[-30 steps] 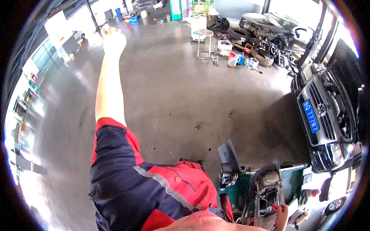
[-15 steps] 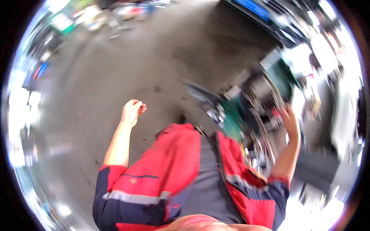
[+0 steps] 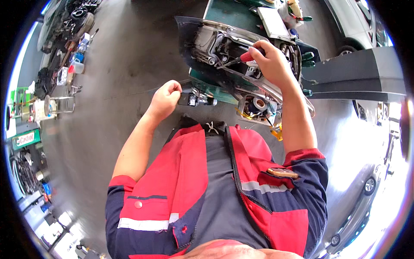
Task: The person removes a taillight assembly from a car trunk, carries it to a workbench, and disassembles it using a screwdriver.
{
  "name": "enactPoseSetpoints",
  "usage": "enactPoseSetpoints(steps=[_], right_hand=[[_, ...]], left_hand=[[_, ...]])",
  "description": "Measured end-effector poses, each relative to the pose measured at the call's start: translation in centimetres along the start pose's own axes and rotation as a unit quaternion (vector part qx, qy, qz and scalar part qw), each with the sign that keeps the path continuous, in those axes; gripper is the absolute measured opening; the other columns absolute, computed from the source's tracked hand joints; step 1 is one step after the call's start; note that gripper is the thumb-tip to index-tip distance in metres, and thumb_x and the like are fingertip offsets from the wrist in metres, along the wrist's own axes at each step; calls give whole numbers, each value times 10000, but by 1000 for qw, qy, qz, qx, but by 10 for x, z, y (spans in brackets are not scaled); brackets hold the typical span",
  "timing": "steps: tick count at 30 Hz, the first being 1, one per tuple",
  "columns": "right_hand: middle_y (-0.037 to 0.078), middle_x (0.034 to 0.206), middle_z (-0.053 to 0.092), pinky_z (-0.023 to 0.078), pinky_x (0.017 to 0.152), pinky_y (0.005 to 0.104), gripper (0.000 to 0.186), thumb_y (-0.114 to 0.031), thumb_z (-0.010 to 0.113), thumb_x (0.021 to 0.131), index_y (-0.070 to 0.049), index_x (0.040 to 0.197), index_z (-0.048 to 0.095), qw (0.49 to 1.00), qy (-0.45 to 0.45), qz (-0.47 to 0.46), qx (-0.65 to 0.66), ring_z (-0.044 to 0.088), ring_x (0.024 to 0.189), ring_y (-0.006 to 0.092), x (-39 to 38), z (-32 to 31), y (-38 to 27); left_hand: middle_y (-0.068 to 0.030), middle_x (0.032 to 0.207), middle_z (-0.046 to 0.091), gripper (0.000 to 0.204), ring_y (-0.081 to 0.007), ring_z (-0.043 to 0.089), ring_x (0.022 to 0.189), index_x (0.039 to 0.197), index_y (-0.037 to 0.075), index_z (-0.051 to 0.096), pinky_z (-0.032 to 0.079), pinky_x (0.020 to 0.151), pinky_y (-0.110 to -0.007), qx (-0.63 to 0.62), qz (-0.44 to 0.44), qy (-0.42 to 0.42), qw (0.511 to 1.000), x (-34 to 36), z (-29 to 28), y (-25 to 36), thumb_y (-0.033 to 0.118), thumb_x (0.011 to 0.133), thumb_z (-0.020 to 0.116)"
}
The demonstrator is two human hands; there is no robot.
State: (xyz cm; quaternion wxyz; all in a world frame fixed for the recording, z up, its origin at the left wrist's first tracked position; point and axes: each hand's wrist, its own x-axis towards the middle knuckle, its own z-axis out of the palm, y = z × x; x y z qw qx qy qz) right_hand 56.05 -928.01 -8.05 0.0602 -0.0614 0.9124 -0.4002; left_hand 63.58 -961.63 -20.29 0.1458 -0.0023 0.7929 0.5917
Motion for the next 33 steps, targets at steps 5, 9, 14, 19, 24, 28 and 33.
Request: enactPoseSetpoints(steps=[5, 9, 14, 19, 24, 28, 33], right_hand=[[96, 902, 683, 496, 779, 302, 246, -205, 608, 983, 26, 1054, 655, 991, 111, 2, 76, 606, 833, 140, -45, 9, 1], [230, 1013, 677, 515, 859, 417, 314, -273, 637, 965, 17, 1085, 644, 983, 182, -19, 26, 650, 971, 411, -67, 45, 15], [208, 1005, 674, 522, 840, 419, 311, -277, 650, 965, 8, 1092, 641, 973, 231, -8, 0, 653, 944, 395, -82, 66, 26], [200, 998, 670, 523, 818, 424, 305, -258, 659, 958, 9, 1103, 636, 971, 238, 20, 22, 650, 921, 391, -81, 81, 27], [195, 982, 663, 517, 804, 427, 296, -247, 654, 960, 12, 1100, 621, 970, 240, 20, 29, 642, 912, 392, -81, 89, 29], [182, 920, 642, 507, 759, 448, 301, -235, 672, 943, 5, 1113, 606, 971, 239, -25, -3, 625, 856, 390, -81, 93, 28], [159, 938, 637, 529, 723, 419, 429, -178, 794, 826, 13, 1156, 597, 968, 202, -116, -92, 624, 824, 345, -84, 99, 16]], left_hand=[[23, 823, 593, 86, -61, 510, 730, 976, 24, 610, 430, 647, -228, 95, -39, -72, 992, 44, 32, 17, 102, 961, 577], [73, 696, 425, 255, -42, 374, 562, 1195, 16, 580, 309, 501, -225, -170, -205, -149, 952, 72, 52, 29, 117, 962, 566], [64, 663, 384, 352, -52, 356, 556, 1274, -28, 527, 309, 510, -231, -341, -245, -186, 888, 103, 71, 20, 88, 943, 552], [56, 647, 352, 246, -69, 347, 556, 1200, 27, 561, 309, 511, -247, -328, -259, -193, 888, 114, 73, 17, 135, 983, 519], [57, 633, 344, 166, -74, 346, 550, 1077, 63, 585, 302, 498, -249, -303, -261, -195, 896, 124, 72, 16, 212, 1021, 539], [57, 622, 345, 158, -75, 344, 536, 921, 110, 536, 298, 485, -254, -300, -263, -198, 896, 128, 73, 17, 228, 1024, 561], [63, 617, 342, 146, -67, 340, 533, 922, 119, 538, 291, 485, -248, -278, -255, -185, 907, 132, 71, 14, 221, 1024, 559]])
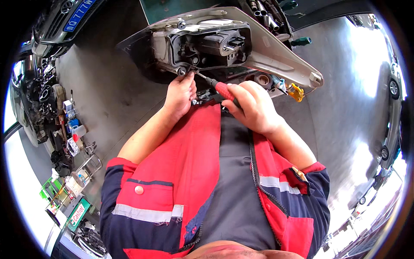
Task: The person removes a taillight assembly from a car trunk, carries it to a workbench, and disassembles it using a screwdriver.
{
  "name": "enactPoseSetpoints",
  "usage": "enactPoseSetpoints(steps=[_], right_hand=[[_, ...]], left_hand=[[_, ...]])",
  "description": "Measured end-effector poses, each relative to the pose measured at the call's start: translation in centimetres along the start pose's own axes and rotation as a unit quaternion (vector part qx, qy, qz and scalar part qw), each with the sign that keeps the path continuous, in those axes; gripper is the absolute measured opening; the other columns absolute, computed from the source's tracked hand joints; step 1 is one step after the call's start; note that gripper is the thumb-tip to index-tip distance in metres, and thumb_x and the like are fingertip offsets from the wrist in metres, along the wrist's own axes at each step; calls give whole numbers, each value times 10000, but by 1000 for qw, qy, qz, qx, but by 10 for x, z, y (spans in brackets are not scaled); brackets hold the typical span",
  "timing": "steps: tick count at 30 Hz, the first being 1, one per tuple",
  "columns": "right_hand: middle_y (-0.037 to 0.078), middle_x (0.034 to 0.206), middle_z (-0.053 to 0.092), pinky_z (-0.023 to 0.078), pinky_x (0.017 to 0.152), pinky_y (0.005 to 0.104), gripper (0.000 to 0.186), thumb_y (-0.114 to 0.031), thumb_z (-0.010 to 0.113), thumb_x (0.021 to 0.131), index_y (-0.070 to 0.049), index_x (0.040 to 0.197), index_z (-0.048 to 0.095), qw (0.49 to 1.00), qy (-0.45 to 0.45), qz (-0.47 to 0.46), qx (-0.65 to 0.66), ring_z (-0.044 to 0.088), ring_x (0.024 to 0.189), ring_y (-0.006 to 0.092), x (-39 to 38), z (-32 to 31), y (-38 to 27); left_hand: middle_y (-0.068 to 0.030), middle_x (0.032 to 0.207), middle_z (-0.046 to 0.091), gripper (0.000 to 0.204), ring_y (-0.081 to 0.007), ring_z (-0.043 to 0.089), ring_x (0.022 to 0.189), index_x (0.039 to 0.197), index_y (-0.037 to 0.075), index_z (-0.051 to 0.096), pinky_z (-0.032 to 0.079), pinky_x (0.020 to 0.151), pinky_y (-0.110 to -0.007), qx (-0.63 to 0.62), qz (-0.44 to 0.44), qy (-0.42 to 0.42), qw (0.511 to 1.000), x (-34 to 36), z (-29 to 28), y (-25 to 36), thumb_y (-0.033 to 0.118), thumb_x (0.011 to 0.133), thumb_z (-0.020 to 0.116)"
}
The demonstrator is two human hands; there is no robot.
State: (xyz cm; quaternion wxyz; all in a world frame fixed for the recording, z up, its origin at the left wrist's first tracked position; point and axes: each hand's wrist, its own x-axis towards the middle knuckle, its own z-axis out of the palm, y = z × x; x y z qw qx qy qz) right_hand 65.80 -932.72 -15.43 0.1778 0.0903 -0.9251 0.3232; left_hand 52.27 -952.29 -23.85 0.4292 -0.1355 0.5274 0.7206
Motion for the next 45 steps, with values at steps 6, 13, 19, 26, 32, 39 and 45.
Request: enactPoseSetpoints(steps=[6, 13, 19, 26, 32, 39, 45], right_hand=[[119, 869, 586, 510, 675, 412, 491, -149, 814, 790, 5, 1186, 568, 999, 1, -42, 15, 589, 754, 318, 1, 4, 1], [103, 848, 571, 491, 637, 391, 552, -129, 827, 754, -8, 1221, 559, 997, -14, -81, 6, 574, 714, 290, -8, 9, 2], [112, 879, 587, 497, 637, 392, 565, -124, 828, 755, -4, 1233, 552, 997, 0, -79, 16, 582, 721, 296, -11, 10, 5], [105, 868, 585, 508, 674, 394, 478, -178, 809, 782, -8, 1173, 592, 998, 36, -41, 13, 592, 753, 291, -17, 11, 8], [123, 898, 604, 517, 696, 400, 463, -177, 796, 805, -3, 1183, 593, 999, 38, -13, 12, 607, 789, 307, -19, 9, 5], [142, 954, 629, 531, 758, 406, 447, -190, 783, 835, -1, 1197, 600, 999, 37, 26, 13, 629, 858, 327, -21, 9, 8], [131, 935, 619, 523, 745, 401, 448, -187, 781, 833, 2, 1197, 602, 999, 44, 20, 15, 620, 836, 315, -19, 9, 10]], left_hand=[[71, 612, 341, 111, -58, 332, 526, 983, 113, 575, 284, 488, -239, 9, -7, 8, 1000, 6, -5, 7, 209, 1026, 540], [72, 610, 350, 115, -59, 333, 532, 1016, 104, 585, 286, 494, -238, 11, -13, -15, 1000, 4, -4, 8, 207, 1024, 536], [67, 609, 351, 113, -67, 338, 539, 965, 118, 560, 295, 505, -245, -8, -17, -34, 999, 7, -12, 1, 211, 1023, 532], [67, 626, 359, 106, -73, 344, 552, 1007, 107, 562, 300, 516, -246, -8, -11, -31, 999, 0, -2, 5, 203, 1023, 519], [65, 632, 359, 202, -70, 348, 565, 1163, 70, 588, 301, 520, -244, -14, -14, -37, 999, 1, -5, 3, 193, 1021, 514], [66, 620, 349, 142, -73, 335, 548, 1055, 89, 583, 296, 514, -250, -9, -13, -32, 999, 4, -5, 2, 207, 1027, 507], [70, 612, 346, 145, -71, 333, 543, 1047, 93, 585, 295, 514, -245, -10, -21, -29, 999, 4, -4, 1, 214, 1028, 506]])
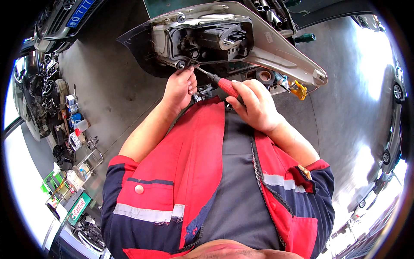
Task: The person removes a taillight assembly from a car trunk, carries it to a workbench, and disassembles it using a screwdriver.
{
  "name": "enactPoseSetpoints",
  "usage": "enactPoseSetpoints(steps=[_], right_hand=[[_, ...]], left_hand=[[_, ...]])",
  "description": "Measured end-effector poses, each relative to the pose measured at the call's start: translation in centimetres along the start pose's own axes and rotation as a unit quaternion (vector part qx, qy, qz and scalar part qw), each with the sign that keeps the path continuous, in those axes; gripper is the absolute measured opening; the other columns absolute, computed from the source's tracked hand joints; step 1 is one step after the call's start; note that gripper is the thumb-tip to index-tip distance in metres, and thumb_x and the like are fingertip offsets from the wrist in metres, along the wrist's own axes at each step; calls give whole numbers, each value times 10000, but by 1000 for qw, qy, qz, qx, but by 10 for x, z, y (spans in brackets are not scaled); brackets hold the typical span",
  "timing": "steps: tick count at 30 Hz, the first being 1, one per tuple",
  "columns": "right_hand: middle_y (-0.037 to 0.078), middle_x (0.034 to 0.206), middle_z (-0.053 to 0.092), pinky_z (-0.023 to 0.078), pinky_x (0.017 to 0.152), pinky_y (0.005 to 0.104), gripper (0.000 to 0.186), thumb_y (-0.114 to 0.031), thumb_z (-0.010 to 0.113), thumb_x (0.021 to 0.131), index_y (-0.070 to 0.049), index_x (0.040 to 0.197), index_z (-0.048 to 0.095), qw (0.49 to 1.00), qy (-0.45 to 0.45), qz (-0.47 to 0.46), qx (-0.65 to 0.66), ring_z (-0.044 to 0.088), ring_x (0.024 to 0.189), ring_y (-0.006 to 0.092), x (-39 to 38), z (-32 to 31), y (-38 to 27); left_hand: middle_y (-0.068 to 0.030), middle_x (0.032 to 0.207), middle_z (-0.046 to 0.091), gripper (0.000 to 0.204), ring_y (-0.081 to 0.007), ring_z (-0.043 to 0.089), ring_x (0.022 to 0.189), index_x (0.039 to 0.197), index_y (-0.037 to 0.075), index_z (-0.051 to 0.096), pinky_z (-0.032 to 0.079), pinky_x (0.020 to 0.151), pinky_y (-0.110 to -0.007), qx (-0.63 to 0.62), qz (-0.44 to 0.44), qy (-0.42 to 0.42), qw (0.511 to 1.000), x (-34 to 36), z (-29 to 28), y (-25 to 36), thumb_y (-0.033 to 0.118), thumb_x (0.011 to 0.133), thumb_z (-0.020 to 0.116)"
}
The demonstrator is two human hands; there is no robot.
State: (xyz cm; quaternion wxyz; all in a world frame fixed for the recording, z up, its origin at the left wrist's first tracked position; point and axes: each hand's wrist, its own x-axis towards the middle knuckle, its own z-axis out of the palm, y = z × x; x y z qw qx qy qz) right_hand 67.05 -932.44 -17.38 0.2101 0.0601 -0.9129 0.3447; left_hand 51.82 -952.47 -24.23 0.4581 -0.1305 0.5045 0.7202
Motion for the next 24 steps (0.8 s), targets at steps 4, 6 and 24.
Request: enactPoseSetpoints(steps=[4, 6, 24], right_hand=[[143, 908, 609, 517, 697, 411, 496, -119, 811, 792, 16, 1196, 557, 996, -50, -76, 15, 601, 767, 326, 4, -4, 0], [150, 891, 614, 516, 693, 417, 469, -138, 792, 821, 13, 1201, 563, 995, -47, -87, 19, 609, 762, 333, 6, -4, -1], [160, 875, 590, 515, 794, 425, 300, -136, 679, 883, -55, 1167, 622, 947, -109, 295, 66, 597, 860, 385, 31, -18, -12]], left_hand=[[71, 610, 344, 182, -68, 332, 542, 1104, 84, 599, 296, 517, -245, 5, 2, -2, 1000, -1, 2, 0, 217, 1031, 498], [71, 609, 343, 194, -68, 331, 542, 1120, 81, 602, 296, 518, -245, 2, 3, -2, 1000, -2, 2, 0, 218, 1032, 495], [54, 614, 347, 127, -74, 337, 531, 942, 109, 539, 290, 493, -255, -26, 9, 8, 1000, -1, 1, 2, 212, 1018, 541]])
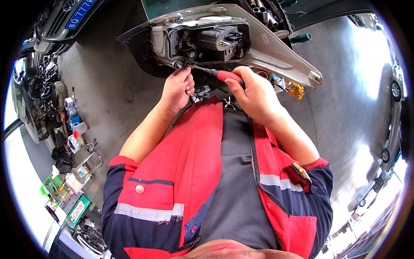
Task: The person removes a taillight assembly from a car trunk, carries it to a workbench, and disassembles it using a screwdriver.
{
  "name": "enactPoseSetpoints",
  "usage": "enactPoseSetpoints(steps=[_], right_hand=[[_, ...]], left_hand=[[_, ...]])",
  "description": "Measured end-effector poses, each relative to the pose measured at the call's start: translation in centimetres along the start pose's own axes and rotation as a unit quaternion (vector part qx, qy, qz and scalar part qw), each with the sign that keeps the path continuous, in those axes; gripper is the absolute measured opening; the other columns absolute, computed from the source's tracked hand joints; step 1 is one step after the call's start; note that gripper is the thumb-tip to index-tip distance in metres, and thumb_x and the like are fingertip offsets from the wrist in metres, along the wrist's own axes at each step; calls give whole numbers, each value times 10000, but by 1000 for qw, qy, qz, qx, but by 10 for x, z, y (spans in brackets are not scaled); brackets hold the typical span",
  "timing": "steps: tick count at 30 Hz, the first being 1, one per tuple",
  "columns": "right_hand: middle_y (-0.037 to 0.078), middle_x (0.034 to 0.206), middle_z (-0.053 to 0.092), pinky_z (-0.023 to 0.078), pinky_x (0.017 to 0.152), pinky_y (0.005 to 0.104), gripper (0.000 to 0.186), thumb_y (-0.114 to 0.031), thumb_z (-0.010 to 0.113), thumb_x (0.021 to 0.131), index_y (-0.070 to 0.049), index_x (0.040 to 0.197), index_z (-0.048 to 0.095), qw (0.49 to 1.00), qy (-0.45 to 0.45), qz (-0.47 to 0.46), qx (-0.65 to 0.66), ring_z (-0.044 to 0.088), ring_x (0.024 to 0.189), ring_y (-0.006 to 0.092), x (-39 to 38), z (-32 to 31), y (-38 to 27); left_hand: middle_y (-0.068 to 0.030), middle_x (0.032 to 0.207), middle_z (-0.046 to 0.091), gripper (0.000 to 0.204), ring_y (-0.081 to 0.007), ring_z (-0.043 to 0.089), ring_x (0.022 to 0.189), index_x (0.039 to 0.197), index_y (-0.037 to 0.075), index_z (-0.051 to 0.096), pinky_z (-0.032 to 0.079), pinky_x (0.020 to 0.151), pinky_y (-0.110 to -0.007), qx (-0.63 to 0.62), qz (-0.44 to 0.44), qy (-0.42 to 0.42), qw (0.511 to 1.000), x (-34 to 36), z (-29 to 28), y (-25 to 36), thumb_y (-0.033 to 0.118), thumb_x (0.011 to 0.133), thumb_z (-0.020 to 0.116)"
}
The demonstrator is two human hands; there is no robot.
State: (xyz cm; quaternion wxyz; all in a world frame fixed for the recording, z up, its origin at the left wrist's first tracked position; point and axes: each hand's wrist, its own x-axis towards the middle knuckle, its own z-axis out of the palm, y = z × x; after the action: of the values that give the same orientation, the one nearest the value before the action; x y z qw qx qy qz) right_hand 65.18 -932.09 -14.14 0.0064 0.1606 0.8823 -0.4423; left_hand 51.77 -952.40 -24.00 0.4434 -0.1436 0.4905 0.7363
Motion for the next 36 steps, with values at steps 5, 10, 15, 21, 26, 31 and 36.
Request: enactPoseSetpoints(steps=[5, 10, 15, 21, 26, 31, 36], right_hand=[[211, 948, 636, 511, 801, 459, 282, -151, 665, 905, -30, 1151, 596, 993, -2, -118, 5, 626, 921, 421, 1, -1, -7], [268, 1007, 664, 513, 811, 484, 313, -244, 639, 952, -11, 1149, 568, 971, -7, -240, -3, 645, 965, 453, 3, -2, 9], [212, 1077, 582, 493, 884, 429, 353, -109, 698, 866, -28, 1187, 576, 991, -84, 68, 75, 585, 1015, 410, 0, -9, -10], [227, 1022, 629, 500, 827, 428, 332, -166, 677, 910, -21, 1189, 569, 995, -19, -60, 80, 622, 972, 414, 0, -8, -11], [256, 995, 672, 514, 824, 441, 336, -213, 651, 948, -11, 1199, 557, 980, 12, -174, 91, 654, 952, 435, -2, 5, 10], [227, 1133, 613, 495, 885, 418, 358, -141, 681, 900, -41, 1221, 559, 987, -77, 47, 132, 601, 1075, 396, -4, 1, -7], [253, 968, 658, 516, 798, 450, 308, -176, 645, 932, -14, 1180, 560, 981, 58, -177, 58, 646, 931, 430, -2, 6, -3]], left_hand=[[53, 615, 349, 164, -74, 335, 529, 888, 117, 509, 290, 491, -256, 10, 1, -2, 1000, -1, 2, 1, 208, 1021, 536], [56, 610, 347, 135, -79, 338, 540, 915, 129, 526, 289, 503, -255, 11, -6, -3, 1000, 1, 2, 1, 214, 1020, 526], [44, 606, 349, 168, -83, 342, 546, 877, 124, 503, 294, 510, -268, -14, -5, -10, 1000, 0, 0, -1, 222, 1012, 522], [49, 606, 333, 169, -93, 331, 554, 973, 147, 585, 287, 525, -260, -45, -30, -27, 998, -1, 1, -4, 280, 1017, 489], [43, 628, 333, 169, -108, 337, 577, 973, 214, 546, 296, 552, -267, -106, -53, -69, 990, 3, 4, -10, 366, 1012, 482], [34, 660, 335, 193, -119, 348, 606, 967, 225, 520, 301, 565, -278, -131, -55, -84, 986, -1, 11, -8, 406, 1008, 467], [15, 703, 341, 220, -135, 356, 640, 955, 215, 509, 308, 582, -287, -136, -59, -108, 983, 1, 13, -5, 420, 1005, 449]])
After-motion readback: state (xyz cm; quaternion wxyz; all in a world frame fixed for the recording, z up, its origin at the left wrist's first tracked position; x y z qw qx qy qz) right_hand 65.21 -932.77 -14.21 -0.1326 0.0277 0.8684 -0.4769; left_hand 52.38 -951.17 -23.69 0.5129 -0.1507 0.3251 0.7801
